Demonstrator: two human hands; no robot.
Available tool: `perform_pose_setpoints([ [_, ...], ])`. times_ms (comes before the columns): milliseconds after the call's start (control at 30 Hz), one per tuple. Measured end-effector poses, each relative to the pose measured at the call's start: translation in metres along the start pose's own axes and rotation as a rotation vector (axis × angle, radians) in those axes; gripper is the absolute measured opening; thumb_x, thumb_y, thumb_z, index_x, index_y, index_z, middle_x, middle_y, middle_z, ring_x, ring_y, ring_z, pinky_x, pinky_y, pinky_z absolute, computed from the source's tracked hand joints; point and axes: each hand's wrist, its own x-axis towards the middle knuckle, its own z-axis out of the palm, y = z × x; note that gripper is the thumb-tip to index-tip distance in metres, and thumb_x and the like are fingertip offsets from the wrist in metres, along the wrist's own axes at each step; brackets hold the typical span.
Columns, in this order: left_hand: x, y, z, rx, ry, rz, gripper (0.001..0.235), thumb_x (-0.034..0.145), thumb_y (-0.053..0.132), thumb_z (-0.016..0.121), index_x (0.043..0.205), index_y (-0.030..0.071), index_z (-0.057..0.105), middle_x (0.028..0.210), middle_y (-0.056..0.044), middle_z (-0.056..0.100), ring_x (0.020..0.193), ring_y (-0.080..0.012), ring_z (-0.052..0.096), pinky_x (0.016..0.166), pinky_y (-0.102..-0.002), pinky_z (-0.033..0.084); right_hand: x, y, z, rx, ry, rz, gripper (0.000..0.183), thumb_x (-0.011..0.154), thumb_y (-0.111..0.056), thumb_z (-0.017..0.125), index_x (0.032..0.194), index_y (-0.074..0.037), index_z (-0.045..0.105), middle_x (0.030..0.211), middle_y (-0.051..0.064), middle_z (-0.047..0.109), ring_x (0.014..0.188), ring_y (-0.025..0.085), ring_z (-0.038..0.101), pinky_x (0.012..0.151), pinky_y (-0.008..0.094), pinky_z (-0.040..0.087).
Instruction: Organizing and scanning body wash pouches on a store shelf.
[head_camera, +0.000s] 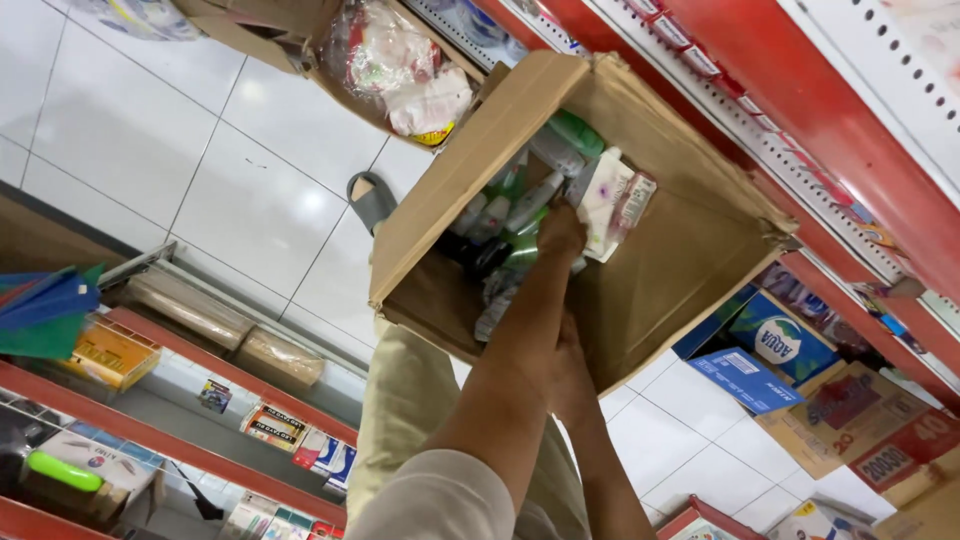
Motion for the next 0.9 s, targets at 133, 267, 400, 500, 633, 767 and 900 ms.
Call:
perform_pose_setpoints([
  [133,-0.001,-0.002,-0.016,0.037,-0.067,-0.010,0.048,0.084,0.016,0.074,0.126,-0.003,0.059,0.131,-0.028,0.063,0.122,-0.0402,0.063,0.103,-0.043,0.053,0.014,-0.001,0.000,0.079,-0.066,0.030,0.048,0.084,-0.014,0.078,0.127,0.003,0.066,0.136,0.025,0.063,0.129,0.044,0.057,0.103,0.043,0.053],
  [267,-0.017,-0.007,-0.035,0.018,-0.049,0.330,0.027,0.087,0.016,0.067,0.109,0.000,0.068,0.111,-0.026,0.070,0.106,-0.0396,0.068,0.095,-0.045,0.056,0.023,-0.023,-0.013,0.260,-0.396,0.447,0.035,0.082,-0.018,0.080,0.112,0.000,0.074,0.104,0.019,0.080,0.092,0.034,0.080,0.085,0.040,0.060],
  [400,-0.062,-0.004,-0.096,0.014,0.167,0.647,0.017,0.089,0.015,0.064,0.096,0.001,0.057,0.097,-0.026,0.064,0.094,-0.0432,0.063,0.081,-0.052,0.052,0.037,-0.057,-0.035,0.192,-0.288,0.527,0.055,0.069,-0.012,0.082,0.120,-0.001,0.066,0.098,0.020,0.076,0.087,0.029,0.074,0.082,0.041,0.057],
  [500,-0.124,0.000,-0.147,-0.264,0.114,0.547,0.018,0.092,0.014,0.063,0.101,0.005,0.050,0.085,-0.019,0.059,0.083,-0.0346,0.061,0.076,-0.045,0.050,0.031,-0.060,-0.043,0.253,-0.268,0.747,0.056,0.077,-0.012,0.076,0.129,-0.003,0.056,0.093,0.018,0.076,0.084,0.028,0.075,0.081,0.041,0.059],
  [633,-0.194,-0.013,-0.202,-0.673,-0.074,0.472,0.010,0.094,0.005,0.057,0.095,0.008,0.047,0.083,-0.004,0.052,0.074,-0.0140,0.050,0.063,-0.031,0.044,0.005,-0.032,-0.056,0.632,0.261,0.619,0.056,0.080,-0.011,0.069,0.133,0.000,0.052,0.105,0.014,0.073,0.093,0.029,0.069,0.085,0.042,0.056],
  [767,-0.284,0.017,-0.270,-0.857,-0.191,0.529,0.009,0.092,0.003,0.052,0.093,0.009,0.047,0.087,0.000,0.052,0.080,-0.0091,0.052,0.069,-0.027,0.048,0.022,-0.097,-0.113,1.489,0.409,0.531,0.053,0.087,-0.022,0.055,0.136,-0.001,0.052,0.117,0.013,0.069,0.104,0.029,0.071,0.091,0.043,0.059],
  [900,-0.319,0.037,-0.303,-1.066,-0.555,0.856,0.024,0.086,0.002,0.060,0.105,0.007,0.047,0.104,-0.005,0.053,0.110,-0.0188,0.055,0.098,-0.033,0.043,0.046,-0.142,-0.141,1.668,0.334,0.434,0.055,0.102,-0.035,0.059,0.140,0.005,0.052,0.123,0.021,0.066,0.106,0.032,0.070,0.090,0.044,0.059],
])
